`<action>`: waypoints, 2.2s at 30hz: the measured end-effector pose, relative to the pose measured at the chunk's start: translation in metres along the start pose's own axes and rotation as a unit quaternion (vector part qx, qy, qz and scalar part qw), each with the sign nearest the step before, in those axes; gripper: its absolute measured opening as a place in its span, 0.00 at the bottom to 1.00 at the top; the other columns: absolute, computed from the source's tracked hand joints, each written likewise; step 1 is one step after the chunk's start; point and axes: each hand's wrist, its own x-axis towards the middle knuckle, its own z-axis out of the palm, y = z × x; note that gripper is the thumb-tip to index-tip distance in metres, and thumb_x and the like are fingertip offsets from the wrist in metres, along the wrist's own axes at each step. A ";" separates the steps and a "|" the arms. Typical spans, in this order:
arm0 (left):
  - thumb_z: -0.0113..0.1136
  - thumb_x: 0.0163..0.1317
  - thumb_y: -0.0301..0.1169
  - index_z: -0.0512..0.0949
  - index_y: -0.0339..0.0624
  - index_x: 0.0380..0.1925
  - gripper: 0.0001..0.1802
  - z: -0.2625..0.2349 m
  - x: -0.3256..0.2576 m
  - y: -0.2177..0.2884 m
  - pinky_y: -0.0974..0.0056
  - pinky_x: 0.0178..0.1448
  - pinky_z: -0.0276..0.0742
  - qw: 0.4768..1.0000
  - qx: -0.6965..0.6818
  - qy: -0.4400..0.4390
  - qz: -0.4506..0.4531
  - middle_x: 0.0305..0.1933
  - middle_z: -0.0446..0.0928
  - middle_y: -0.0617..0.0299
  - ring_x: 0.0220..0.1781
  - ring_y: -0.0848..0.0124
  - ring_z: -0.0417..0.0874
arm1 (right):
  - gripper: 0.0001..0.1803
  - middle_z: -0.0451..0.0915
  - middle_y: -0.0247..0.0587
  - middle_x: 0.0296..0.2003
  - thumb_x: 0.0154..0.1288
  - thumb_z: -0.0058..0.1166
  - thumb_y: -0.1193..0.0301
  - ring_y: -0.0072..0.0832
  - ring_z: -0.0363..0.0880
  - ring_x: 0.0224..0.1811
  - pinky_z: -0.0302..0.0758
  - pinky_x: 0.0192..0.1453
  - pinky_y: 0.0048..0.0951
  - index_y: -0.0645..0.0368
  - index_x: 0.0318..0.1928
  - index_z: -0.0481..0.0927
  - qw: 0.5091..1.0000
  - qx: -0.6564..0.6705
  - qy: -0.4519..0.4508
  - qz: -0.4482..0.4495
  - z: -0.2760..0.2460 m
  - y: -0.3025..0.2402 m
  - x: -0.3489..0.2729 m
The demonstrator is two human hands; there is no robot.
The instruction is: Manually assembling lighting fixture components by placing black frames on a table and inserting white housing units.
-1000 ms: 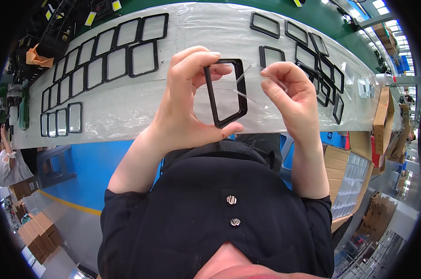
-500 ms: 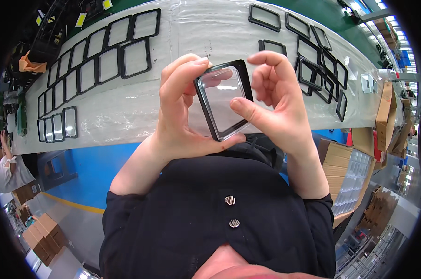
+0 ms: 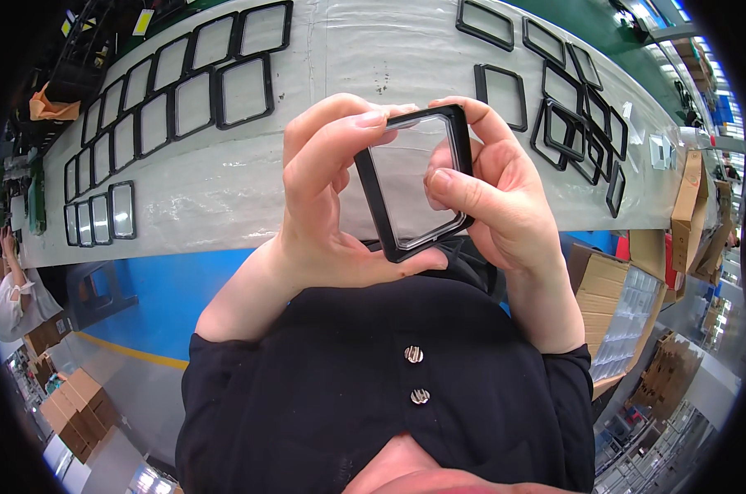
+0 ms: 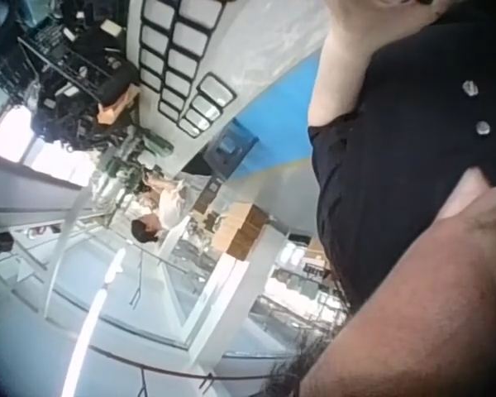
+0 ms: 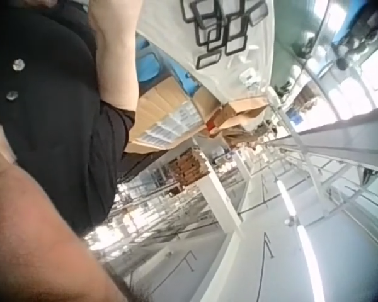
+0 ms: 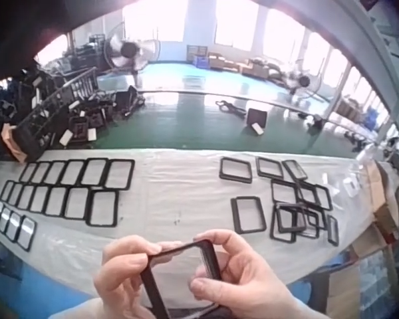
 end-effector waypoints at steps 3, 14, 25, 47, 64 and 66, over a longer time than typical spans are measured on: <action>0.85 0.34 0.44 0.48 0.42 0.66 0.65 0.000 -0.001 0.001 0.58 0.60 0.77 1.000 -0.001 0.004 0.009 0.61 0.59 0.45 0.61 0.56 0.72 | 0.34 0.76 0.34 0.30 0.58 0.64 0.77 0.19 0.74 0.31 0.70 0.38 0.21 0.62 0.63 0.64 1.000 0.000 0.001 -0.003 0.000 0.001 -0.001; 0.79 0.32 0.30 0.59 0.41 0.65 0.56 -0.011 -0.021 -0.001 0.53 0.63 0.70 0.966 0.191 -0.079 -0.154 0.62 0.69 0.56 0.64 0.55 0.70 | 0.33 0.75 0.36 0.30 0.56 0.62 0.76 0.20 0.74 0.28 0.73 0.33 0.22 0.63 0.60 0.62 0.934 -0.342 0.069 -0.081 -0.013 0.038 0.022; 0.80 0.32 0.31 0.55 0.42 0.68 0.60 -0.011 -0.029 -0.011 0.55 0.67 0.64 0.935 0.228 -0.108 -0.250 0.60 0.74 0.54 0.67 0.57 0.67 | 0.26 0.72 0.36 0.62 0.61 0.54 0.54 0.36 0.63 0.67 0.55 0.65 0.41 0.57 0.54 0.79 0.534 -0.816 -0.051 -0.214 -0.025 0.046 -0.003; 0.69 0.53 0.39 0.77 0.54 0.56 0.27 -0.141 -0.056 0.054 0.45 0.74 0.53 0.787 0.468 -0.274 -0.292 0.70 0.59 0.49 0.77 0.46 0.46 | 0.26 0.67 0.50 0.66 0.75 0.36 0.56 0.45 0.56 0.73 0.48 0.73 0.42 0.62 0.60 0.75 0.574 -0.778 0.044 -0.250 -0.019 0.016 -0.038; 0.57 0.55 0.24 0.73 0.42 0.58 0.27 -0.142 -0.009 0.032 0.52 0.75 0.51 0.877 0.377 -0.130 -0.268 0.73 0.59 0.50 0.77 0.52 0.54 | 0.21 0.74 0.49 0.60 0.69 0.50 0.61 0.44 0.69 0.63 0.62 0.67 0.44 0.56 0.59 0.77 0.518 -0.742 0.385 -0.181 -0.184 -0.073 -0.080; 0.62 0.53 0.26 0.74 0.42 0.56 0.27 -0.080 0.023 0.016 0.53 0.74 0.56 0.891 0.341 -0.220 -0.204 0.71 0.62 0.49 0.75 0.52 0.57 | 0.22 0.73 0.50 0.60 0.68 0.50 0.60 0.43 0.69 0.64 0.64 0.67 0.44 0.56 0.59 0.77 0.481 -0.764 0.420 -0.091 -0.242 -0.091 -0.098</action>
